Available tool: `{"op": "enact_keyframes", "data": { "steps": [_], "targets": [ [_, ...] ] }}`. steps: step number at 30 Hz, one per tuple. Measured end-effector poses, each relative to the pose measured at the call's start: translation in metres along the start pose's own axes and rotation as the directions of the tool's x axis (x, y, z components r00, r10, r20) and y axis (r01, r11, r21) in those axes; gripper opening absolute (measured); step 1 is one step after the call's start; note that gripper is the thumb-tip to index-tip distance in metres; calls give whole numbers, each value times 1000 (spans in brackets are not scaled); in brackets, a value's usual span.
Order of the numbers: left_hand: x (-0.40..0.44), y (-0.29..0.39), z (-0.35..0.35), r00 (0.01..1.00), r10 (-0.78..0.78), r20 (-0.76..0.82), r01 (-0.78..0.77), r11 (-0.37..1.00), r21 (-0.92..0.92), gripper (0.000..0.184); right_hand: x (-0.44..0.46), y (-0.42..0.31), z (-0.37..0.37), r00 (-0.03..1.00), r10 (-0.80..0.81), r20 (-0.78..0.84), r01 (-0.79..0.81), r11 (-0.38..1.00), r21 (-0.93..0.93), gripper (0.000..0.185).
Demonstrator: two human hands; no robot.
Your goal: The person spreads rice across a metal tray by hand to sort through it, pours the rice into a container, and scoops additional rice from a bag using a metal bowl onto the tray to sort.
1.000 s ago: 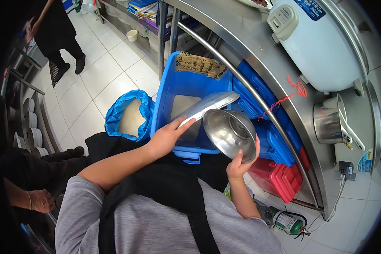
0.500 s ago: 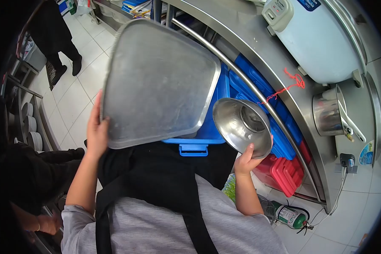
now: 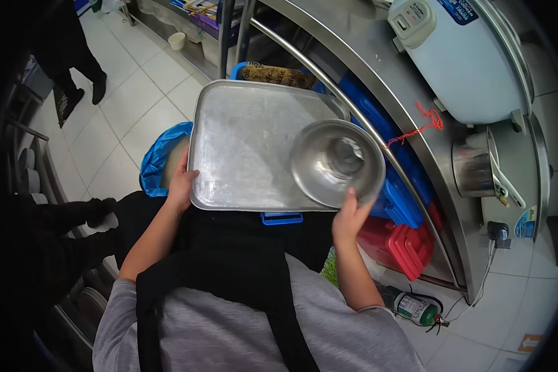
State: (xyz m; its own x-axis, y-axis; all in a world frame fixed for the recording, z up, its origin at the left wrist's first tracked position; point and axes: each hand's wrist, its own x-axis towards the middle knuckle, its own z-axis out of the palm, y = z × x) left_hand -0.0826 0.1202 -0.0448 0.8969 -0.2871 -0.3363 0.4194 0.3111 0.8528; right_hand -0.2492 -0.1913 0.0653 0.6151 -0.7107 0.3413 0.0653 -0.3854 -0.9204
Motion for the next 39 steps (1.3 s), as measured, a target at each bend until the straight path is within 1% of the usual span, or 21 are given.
{"op": "enact_keyframes", "data": {
  "steps": [1,2,3,5,7,8,9,11,12,16,17,18,20,21,23,25,29,31,32,35,39],
  "targets": [
    [4,-7,-2,1000,-12,8,12,1000,-10,75,-3,0,12,993,116,0,-113,969,219,49],
    [9,-15,-6,982,185,-30,-155,890,429,72,-5,-1,21,969,242,44,-243,920,309,49],
    [14,-22,-10,926,376,24,-253,572,780,71,-7,-1,29,928,358,100,-367,843,392,48],
    [-8,22,20,855,512,83,-351,454,819,72,-9,-6,45,835,500,228,-550,753,362,49],
    [-24,49,39,812,431,394,-584,579,569,75,-17,-10,67,691,633,348,-723,620,306,50],
    [-28,45,48,894,224,389,-300,942,147,76,-21,-11,81,628,640,442,-770,593,236,51],
    [-26,46,44,900,216,379,-290,946,148,76,-21,-13,95,554,641,530,-808,567,160,52],
    [-19,55,36,958,-97,269,112,993,-43,69,-5,-51,129,414,687,597,-831,553,-61,55],
    [-16,71,29,951,-255,175,276,955,-107,61,1,-51,141,402,649,645,-763,627,-155,60],
    [0,67,-52,986,-73,-151,71,997,-20,49,69,-45,170,580,117,806,-77,993,-89,82],
    [3,68,-74,969,-40,-245,55,997,56,49,100,-71,173,697,-64,715,314,922,-225,85],
    [8,64,-98,955,-1,-296,34,994,108,50,130,-87,175,752,-243,613,386,916,-109,79],
    [24,51,-137,927,161,-340,-27,929,369,52,192,-116,173,573,-681,455,815,532,-230,64],
    [36,37,-154,926,148,-346,-9,928,373,52,210,-132,169,565,-651,507,823,481,-302,57],
    [58,19,-170,902,427,-68,-195,542,818,56,210,-152,183,532,-582,615,817,162,-554,58],
    [68,18,-149,931,343,125,-229,282,932,64,238,-154,189,678,15,735,660,427,-618,70],
    [104,-32,-138,944,238,230,-176,-227,958,60,250,-125,198,579,-226,784,811,260,-524,72],
    [112,-52,-129,969,169,179,-141,-215,966,61,255,-125,200,650,-123,750,750,267,-606,73],
    [112,-61,-125,986,112,127,-102,-207,973,62,241,-122,200,560,-268,784,828,171,-533,74],
    [113,-80,-118,999,49,-8,15,-130,991,64,269,-109,197,556,-245,794,831,166,-530,74],
    [131,-92,-152,997,-73,-11,17,76,997,70,273,-110,199,576,-168,800,805,286,-520,84]
  ]
}}
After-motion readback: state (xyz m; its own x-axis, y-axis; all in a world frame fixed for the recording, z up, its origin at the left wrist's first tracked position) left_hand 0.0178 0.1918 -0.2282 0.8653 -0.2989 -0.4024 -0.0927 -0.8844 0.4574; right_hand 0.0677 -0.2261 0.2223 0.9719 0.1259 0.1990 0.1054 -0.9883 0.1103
